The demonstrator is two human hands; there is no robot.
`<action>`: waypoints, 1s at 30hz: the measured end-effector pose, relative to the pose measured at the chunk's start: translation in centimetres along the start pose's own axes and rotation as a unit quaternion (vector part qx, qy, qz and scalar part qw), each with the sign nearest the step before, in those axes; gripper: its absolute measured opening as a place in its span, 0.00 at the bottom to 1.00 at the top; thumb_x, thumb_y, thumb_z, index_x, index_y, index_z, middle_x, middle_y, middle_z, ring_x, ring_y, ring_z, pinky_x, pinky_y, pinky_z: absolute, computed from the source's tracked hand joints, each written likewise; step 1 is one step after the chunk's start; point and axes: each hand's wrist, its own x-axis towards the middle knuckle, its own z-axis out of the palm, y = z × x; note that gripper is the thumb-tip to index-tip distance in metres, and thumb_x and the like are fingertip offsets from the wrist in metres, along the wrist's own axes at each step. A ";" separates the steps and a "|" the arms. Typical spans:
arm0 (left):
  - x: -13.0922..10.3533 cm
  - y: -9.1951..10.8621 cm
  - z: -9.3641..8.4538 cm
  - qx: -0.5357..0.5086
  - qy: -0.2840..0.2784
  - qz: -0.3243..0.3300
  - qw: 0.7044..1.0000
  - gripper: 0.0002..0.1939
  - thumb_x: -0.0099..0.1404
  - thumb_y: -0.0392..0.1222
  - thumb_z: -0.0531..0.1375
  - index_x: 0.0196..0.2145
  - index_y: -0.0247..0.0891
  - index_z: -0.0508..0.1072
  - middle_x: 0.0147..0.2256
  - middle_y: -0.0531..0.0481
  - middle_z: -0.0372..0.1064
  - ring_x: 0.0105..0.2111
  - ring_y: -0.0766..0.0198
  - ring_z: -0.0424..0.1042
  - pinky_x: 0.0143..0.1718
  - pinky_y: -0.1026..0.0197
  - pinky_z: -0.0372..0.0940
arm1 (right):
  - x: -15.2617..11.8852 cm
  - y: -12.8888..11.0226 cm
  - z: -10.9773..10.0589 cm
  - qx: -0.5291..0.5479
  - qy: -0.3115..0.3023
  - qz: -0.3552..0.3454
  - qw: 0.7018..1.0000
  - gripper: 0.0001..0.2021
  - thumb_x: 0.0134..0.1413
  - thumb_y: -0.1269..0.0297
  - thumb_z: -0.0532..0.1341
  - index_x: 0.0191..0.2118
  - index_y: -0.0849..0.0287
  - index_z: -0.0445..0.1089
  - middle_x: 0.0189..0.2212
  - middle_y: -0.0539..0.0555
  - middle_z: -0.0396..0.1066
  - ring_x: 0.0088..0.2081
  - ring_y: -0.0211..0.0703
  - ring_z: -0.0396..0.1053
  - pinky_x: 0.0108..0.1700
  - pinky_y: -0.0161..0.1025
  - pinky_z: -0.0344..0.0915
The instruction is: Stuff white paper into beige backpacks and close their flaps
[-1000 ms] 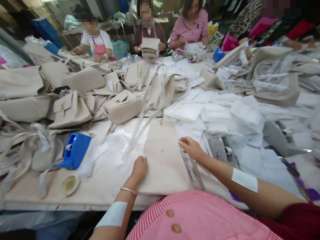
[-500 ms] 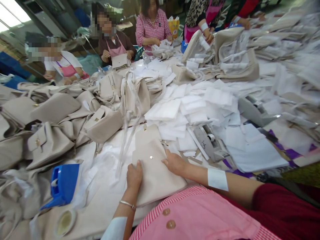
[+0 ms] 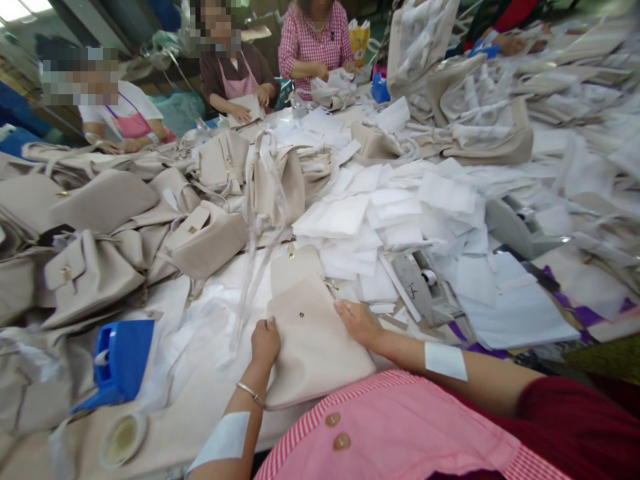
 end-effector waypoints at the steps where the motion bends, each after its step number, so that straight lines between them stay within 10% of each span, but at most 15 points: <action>1: 0.0 0.1 -0.1 0.005 -0.002 0.001 1.000 0.20 0.71 0.45 0.40 0.37 0.34 0.68 0.37 0.36 0.74 0.42 0.51 0.73 0.43 0.56 0.64 | 0.1 0.4 0.2 0.000 0.009 0.002 1.000 0.22 0.65 0.54 0.43 0.28 0.58 0.66 0.24 0.50 0.67 0.29 0.40 0.64 0.32 0.35 0.56; 7: -1.5 2.9 -3.2 0.034 0.058 0.043 0.997 0.23 0.68 0.44 0.47 0.56 0.26 0.58 0.51 0.29 0.65 0.53 0.44 0.66 0.52 0.48 0.61 | 0.9 1.7 1.5 -0.033 0.020 0.037 0.999 0.18 0.58 0.54 0.54 0.21 0.59 0.64 0.18 0.47 0.61 0.24 0.36 0.58 0.27 0.33 0.50; 10: -2.7 5.9 -4.6 0.024 0.109 0.220 0.969 0.24 0.68 0.42 0.48 0.59 0.31 0.57 0.57 0.33 0.59 0.59 0.50 0.58 0.60 0.49 0.54 | 1.2 1.7 1.9 -0.064 0.026 0.047 0.997 0.18 0.57 0.55 0.55 0.21 0.59 0.66 0.18 0.49 0.65 0.24 0.37 0.59 0.27 0.34 0.50; 14: -4.0 9.1 -3.0 0.060 0.009 0.430 0.901 0.24 0.68 0.45 0.49 0.60 0.37 0.60 0.61 0.38 0.57 0.63 0.53 0.51 0.64 0.49 0.49 | 1.3 1.7 2.0 -0.083 0.043 0.044 0.995 0.18 0.58 0.56 0.54 0.21 0.59 0.66 0.19 0.51 0.68 0.24 0.38 0.60 0.28 0.35 0.50; 25: -2.7 6.1 0.4 0.153 -0.030 0.355 0.922 0.42 0.65 0.62 0.47 0.67 0.32 0.46 0.68 0.39 0.37 0.68 0.47 0.35 0.65 0.46 0.35 | 0.1 0.2 0.6 -0.198 -0.001 0.055 0.979 0.16 0.63 0.59 0.49 0.38 0.61 0.71 0.30 0.59 0.74 0.33 0.46 0.69 0.36 0.39 0.60; 30: -2.4 6.0 0.8 0.149 -0.036 0.368 0.917 0.41 0.65 0.60 0.48 0.67 0.32 0.47 0.68 0.39 0.37 0.68 0.47 0.35 0.65 0.46 0.33 | 0.8 -2.1 0.4 -0.297 0.014 -0.199 0.934 0.29 0.59 0.59 0.56 0.64 0.64 0.55 0.63 0.68 0.54 0.64 0.61 0.50 0.62 0.54 0.47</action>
